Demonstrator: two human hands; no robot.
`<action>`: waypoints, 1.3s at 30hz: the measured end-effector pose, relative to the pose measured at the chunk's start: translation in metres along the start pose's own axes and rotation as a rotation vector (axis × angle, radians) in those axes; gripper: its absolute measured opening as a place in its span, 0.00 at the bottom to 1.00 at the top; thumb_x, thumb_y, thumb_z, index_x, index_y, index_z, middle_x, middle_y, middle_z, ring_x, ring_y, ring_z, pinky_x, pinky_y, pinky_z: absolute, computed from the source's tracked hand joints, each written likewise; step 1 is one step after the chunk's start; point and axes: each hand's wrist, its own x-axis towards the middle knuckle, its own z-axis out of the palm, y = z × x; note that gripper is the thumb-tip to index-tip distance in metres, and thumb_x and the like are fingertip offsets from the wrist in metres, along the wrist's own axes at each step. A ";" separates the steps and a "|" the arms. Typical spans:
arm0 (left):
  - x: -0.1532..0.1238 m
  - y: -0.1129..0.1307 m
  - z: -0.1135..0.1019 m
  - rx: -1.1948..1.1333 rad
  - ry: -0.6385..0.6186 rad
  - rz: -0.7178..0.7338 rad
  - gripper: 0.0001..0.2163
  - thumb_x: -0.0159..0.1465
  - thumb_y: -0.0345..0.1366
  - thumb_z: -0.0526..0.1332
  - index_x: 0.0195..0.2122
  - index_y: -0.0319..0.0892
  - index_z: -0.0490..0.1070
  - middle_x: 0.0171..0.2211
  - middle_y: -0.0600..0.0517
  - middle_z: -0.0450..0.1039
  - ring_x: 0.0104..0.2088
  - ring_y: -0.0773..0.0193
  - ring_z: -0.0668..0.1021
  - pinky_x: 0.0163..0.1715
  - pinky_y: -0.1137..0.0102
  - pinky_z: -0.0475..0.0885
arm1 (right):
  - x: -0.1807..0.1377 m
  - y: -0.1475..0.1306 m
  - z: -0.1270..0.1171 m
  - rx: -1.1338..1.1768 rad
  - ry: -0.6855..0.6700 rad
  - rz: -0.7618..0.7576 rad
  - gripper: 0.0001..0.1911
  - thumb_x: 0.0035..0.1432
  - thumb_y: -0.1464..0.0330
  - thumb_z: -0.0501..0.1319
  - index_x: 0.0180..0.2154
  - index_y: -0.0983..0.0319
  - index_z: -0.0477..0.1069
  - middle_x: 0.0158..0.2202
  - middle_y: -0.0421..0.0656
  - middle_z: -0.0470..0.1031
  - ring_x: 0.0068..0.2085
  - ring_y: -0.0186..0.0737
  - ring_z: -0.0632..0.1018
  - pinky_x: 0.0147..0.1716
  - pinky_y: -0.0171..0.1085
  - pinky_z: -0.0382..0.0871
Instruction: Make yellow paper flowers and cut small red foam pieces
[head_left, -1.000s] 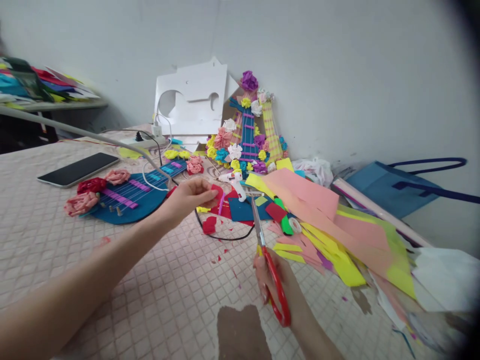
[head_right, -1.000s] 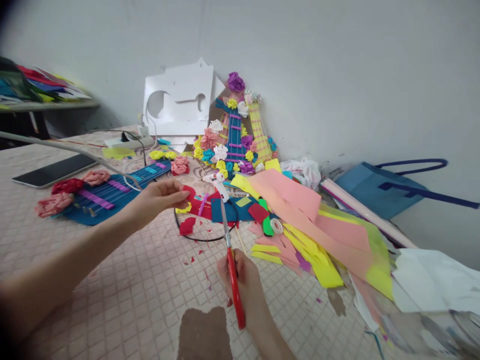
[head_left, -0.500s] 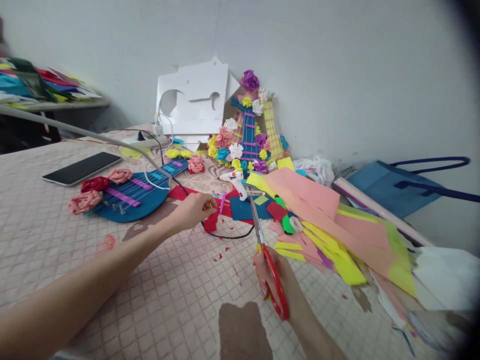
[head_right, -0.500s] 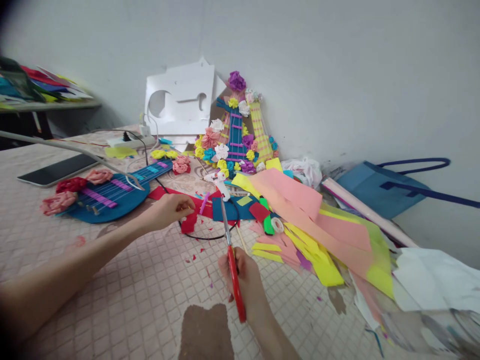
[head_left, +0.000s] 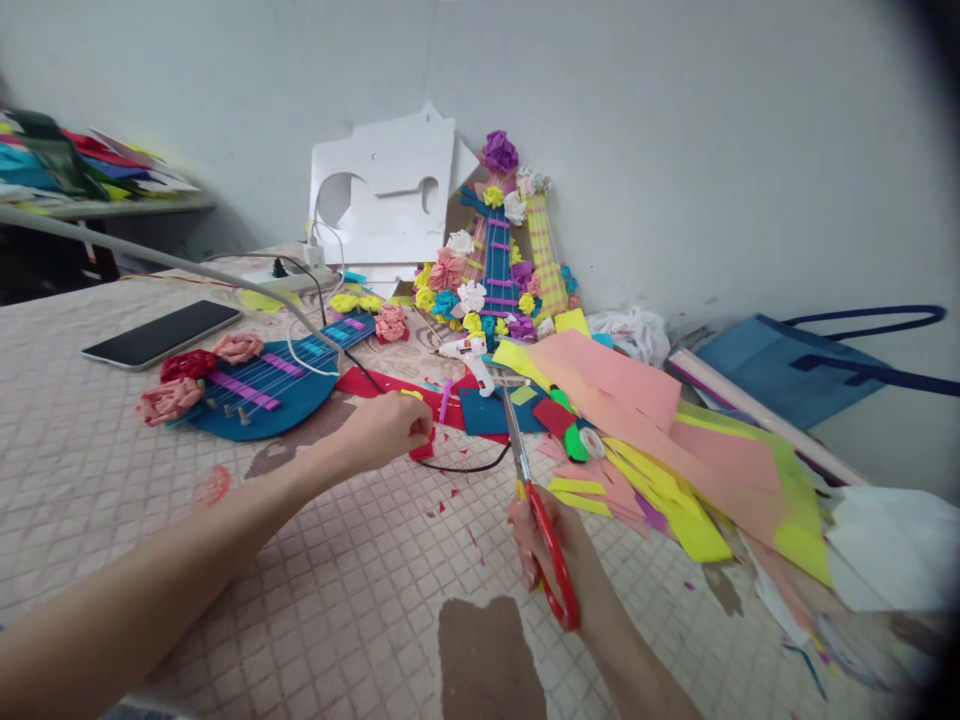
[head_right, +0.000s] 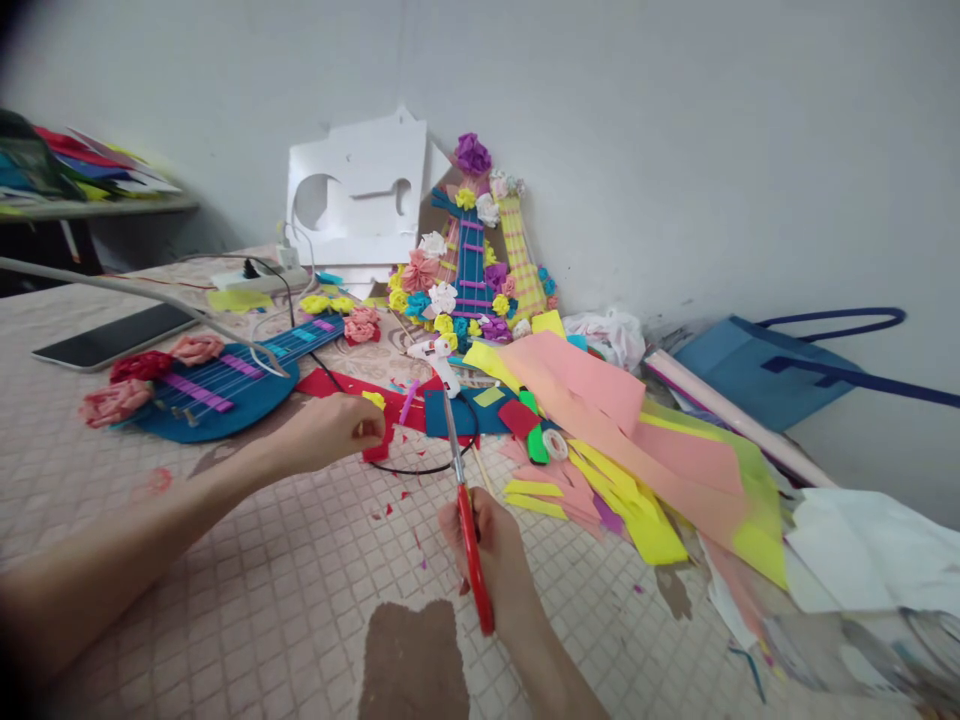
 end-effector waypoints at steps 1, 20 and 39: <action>-0.001 0.002 0.002 0.024 -0.022 0.029 0.06 0.54 0.28 0.56 0.27 0.41 0.72 0.29 0.51 0.75 0.28 0.63 0.74 0.25 0.73 0.60 | 0.000 0.000 0.000 -0.005 -0.005 -0.005 0.29 0.49 0.39 0.52 0.27 0.60 0.58 0.14 0.30 0.56 0.12 0.26 0.61 0.09 0.27 0.60; -0.005 0.014 -0.002 0.054 0.015 0.028 0.07 0.56 0.26 0.54 0.27 0.40 0.70 0.29 0.49 0.74 0.29 0.63 0.74 0.27 0.72 0.64 | -0.002 -0.001 -0.001 0.054 0.005 -0.015 0.26 0.51 0.43 0.54 0.28 0.60 0.59 0.15 0.30 0.55 0.13 0.26 0.60 0.11 0.28 0.60; -0.024 0.065 0.017 -0.879 -0.092 0.125 0.03 0.58 0.30 0.58 0.31 0.40 0.71 0.29 0.52 0.73 0.30 0.66 0.74 0.30 0.72 0.67 | -0.003 -0.005 0.012 0.592 -0.141 0.008 0.21 0.58 0.50 0.53 0.28 0.61 0.64 0.14 0.32 0.60 0.14 0.27 0.58 0.14 0.28 0.55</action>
